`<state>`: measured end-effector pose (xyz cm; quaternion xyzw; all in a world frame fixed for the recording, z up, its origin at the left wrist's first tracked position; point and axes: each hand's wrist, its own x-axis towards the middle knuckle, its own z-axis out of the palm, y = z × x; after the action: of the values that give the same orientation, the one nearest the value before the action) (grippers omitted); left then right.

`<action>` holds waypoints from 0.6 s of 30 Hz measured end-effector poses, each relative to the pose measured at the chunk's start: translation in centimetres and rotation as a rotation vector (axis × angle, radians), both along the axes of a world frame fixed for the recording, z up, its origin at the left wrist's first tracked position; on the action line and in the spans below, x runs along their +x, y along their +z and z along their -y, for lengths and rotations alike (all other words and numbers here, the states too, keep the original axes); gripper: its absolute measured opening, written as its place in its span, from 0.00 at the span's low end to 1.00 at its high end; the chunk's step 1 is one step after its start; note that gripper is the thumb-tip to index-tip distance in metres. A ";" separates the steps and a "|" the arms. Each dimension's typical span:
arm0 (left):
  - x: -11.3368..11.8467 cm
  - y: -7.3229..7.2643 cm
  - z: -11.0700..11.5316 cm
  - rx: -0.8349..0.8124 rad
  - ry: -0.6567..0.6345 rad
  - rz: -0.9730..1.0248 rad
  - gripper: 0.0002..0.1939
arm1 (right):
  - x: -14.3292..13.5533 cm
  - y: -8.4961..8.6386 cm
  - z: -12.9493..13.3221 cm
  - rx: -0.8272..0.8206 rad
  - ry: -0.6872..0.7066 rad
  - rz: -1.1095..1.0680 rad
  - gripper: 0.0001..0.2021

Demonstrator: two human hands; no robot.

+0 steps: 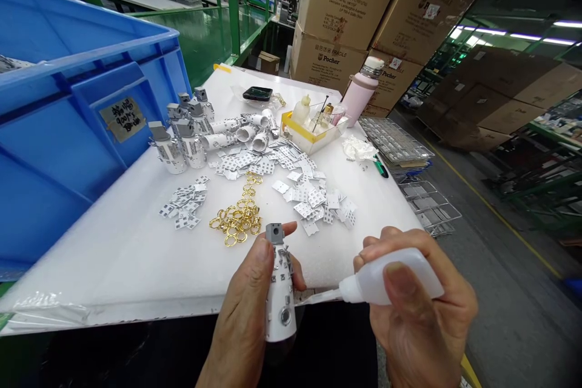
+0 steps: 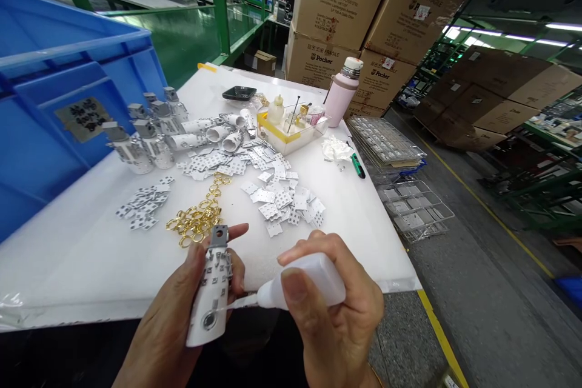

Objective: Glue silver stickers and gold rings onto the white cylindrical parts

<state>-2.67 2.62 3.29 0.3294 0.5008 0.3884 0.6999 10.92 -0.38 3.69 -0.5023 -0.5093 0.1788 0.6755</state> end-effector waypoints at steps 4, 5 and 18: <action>-0.1 0.0 -0.1 0.003 -0.012 -0.003 0.29 | -0.1 0.1 0.1 -0.006 -0.030 0.025 0.09; -0.1 0.0 -0.1 0.003 -0.017 -0.008 0.29 | -0.1 0.1 0.1 -0.011 -0.039 0.033 0.09; -0.1 -0.1 -0.1 -0.008 -0.009 0.023 0.29 | 0.0 0.0 0.0 0.011 -0.043 0.070 0.09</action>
<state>-2.76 2.74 3.17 0.3241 0.4928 0.3872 0.7086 10.92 -0.37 3.66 -0.5154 -0.5227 0.1438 0.6637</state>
